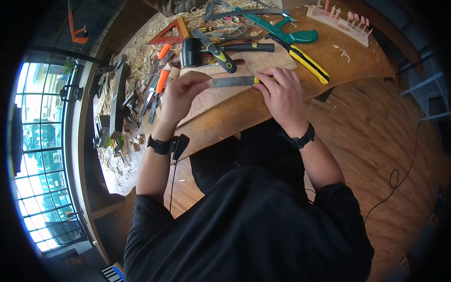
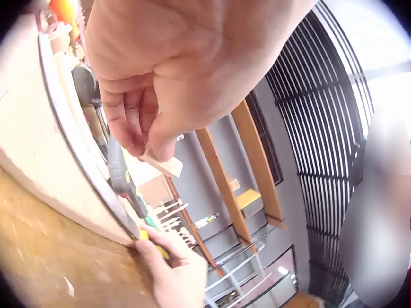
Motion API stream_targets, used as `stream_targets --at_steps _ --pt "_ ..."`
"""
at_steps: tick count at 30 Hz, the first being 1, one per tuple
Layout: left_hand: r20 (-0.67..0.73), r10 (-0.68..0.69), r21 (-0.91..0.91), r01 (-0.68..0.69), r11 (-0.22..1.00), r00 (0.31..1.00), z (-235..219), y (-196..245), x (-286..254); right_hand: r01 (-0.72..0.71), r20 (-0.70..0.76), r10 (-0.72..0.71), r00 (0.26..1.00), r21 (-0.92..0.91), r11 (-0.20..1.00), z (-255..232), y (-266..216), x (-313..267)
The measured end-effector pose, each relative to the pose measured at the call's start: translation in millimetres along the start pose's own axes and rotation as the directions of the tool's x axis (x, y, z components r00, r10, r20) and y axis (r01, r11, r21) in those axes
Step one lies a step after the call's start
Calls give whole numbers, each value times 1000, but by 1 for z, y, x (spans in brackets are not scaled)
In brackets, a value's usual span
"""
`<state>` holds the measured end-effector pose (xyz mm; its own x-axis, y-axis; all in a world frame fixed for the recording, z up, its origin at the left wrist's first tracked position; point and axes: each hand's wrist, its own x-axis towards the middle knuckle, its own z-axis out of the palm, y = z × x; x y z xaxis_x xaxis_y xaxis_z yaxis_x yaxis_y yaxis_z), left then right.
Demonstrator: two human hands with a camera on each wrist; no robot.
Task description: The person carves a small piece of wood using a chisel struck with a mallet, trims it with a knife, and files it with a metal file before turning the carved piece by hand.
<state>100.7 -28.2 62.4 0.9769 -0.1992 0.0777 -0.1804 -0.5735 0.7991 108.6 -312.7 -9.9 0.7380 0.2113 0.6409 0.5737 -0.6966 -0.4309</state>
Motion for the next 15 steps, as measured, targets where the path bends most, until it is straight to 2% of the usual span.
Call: stream_targets --at_steps 1,2,4,5,11,15 --pt "-16 60 -2 -60 998 998 3 -3 5 6 6 -6 1000 4 1000 0 1 0" --pt "-6 58 0 -58 998 998 4 -6 11 -5 5 5 1000 4 1000 0 2 0" --pt "34 176 272 -178 946 984 6 -11 20 8 9 -8 1000 11 1000 0 3 0" --pt "9 208 311 -200 929 978 12 -14 21 -1 10 1 1000 11 1000 0 3 -1" --pt "-11 279 449 -244 860 960 19 -11 18 -8 24 7 1000 27 1000 -1 5 -1" --pt "-15 305 457 -265 849 952 22 -8 16 -3 28 2 1000 30 1000 -1 5 0"
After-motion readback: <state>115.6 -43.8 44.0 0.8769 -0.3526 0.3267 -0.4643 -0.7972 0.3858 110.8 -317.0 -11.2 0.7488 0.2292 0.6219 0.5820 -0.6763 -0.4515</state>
